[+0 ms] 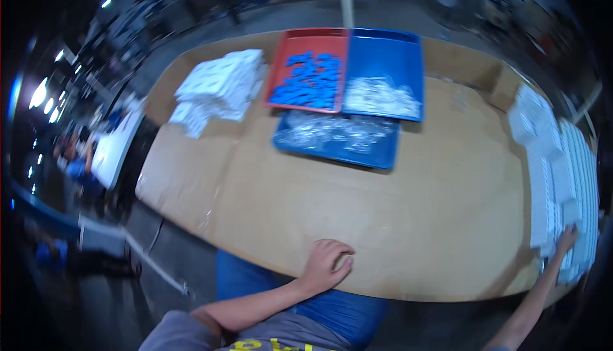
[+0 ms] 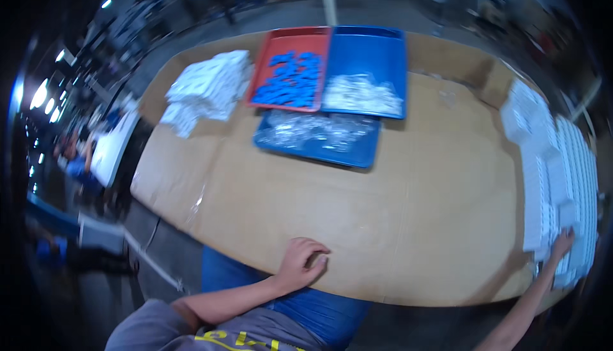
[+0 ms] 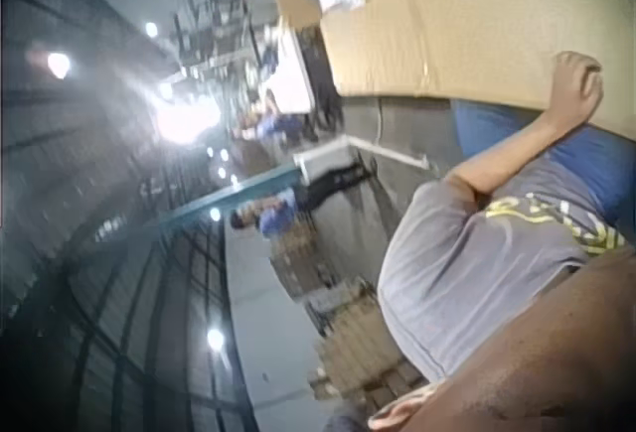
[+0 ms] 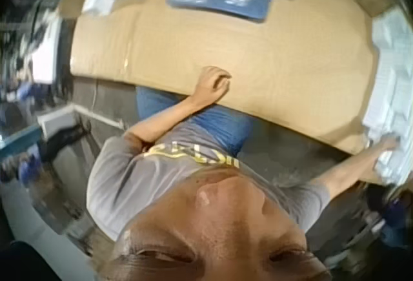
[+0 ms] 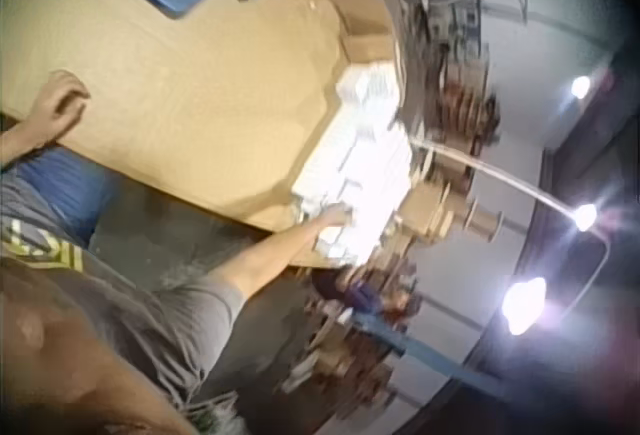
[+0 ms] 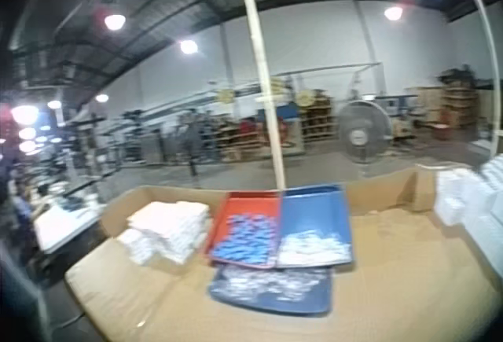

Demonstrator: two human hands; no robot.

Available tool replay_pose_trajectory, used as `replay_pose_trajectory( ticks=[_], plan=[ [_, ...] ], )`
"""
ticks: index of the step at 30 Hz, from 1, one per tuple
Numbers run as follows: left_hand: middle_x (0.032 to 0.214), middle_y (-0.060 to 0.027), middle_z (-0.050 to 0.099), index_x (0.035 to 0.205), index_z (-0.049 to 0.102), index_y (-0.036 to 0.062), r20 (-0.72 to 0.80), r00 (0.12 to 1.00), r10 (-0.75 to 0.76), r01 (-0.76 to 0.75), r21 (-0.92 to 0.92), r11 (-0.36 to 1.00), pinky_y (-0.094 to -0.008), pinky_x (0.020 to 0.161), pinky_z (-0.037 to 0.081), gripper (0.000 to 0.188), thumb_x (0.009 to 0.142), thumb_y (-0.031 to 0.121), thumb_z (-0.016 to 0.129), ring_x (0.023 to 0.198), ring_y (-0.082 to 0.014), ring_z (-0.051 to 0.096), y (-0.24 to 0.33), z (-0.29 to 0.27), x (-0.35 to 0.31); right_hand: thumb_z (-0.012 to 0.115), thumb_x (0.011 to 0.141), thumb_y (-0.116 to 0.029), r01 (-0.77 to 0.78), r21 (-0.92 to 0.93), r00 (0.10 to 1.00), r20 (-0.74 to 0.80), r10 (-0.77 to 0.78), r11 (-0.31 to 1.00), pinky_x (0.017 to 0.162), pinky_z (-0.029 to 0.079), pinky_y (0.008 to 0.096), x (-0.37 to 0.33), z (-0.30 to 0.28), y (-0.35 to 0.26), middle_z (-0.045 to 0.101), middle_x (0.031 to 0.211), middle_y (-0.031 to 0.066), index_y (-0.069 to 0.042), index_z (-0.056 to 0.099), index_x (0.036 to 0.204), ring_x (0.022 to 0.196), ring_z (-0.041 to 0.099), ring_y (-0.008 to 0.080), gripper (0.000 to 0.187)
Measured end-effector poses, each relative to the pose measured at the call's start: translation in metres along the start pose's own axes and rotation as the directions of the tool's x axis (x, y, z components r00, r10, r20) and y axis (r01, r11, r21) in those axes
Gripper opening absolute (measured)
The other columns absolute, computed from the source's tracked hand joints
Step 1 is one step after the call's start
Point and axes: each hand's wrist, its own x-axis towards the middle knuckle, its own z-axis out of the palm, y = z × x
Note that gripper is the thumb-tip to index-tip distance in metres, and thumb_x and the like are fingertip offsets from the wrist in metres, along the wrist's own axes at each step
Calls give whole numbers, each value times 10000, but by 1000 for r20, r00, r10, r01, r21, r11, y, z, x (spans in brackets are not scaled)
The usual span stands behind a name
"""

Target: Packing small electronic components and plastic clips into cardboard boxes.

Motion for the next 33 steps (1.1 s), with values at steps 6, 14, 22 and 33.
replay_pose_trajectory(
  ticks=[6,14,22,33],
  plan=[
    [1052,-57,696,1067,690,101,-40,999,1,-3,-73,997,-398,982,439,186,886,112,734,1059,-266,639,-9,-15,-15,577,1078,-195,44,442,967,207,-150,896,989,514,348,-184,-72,-223,723,1238,150,-3,646,1346,1102,681,242,337],
    [1058,-75,702,1052,684,71,-156,986,58,-88,-194,977,-395,973,457,161,894,75,720,1035,-269,648,-11,-55,-14,585,954,34,104,686,749,422,-510,720,905,540,370,-441,-205,-483,737,1020,142,33,697,1106,956,701,255,188],
    [1028,-119,701,1013,680,50,-461,875,-150,140,-56,989,-423,931,505,153,867,42,723,1023,-323,655,-103,-172,-48,683,967,-32,-199,855,542,502,-673,478,825,587,334,-549,-238,-677,772,962,152,25,726,1078,885,759,227,133],
    [1011,-128,677,991,680,49,-444,888,-118,280,321,905,-435,889,524,138,873,112,716,1022,-331,649,-308,-377,1,688,981,-95,127,977,168,147,-975,169,802,577,324,-456,-170,-1004,780,950,146,22,729,1097,888,757,198,170]
  ],
)
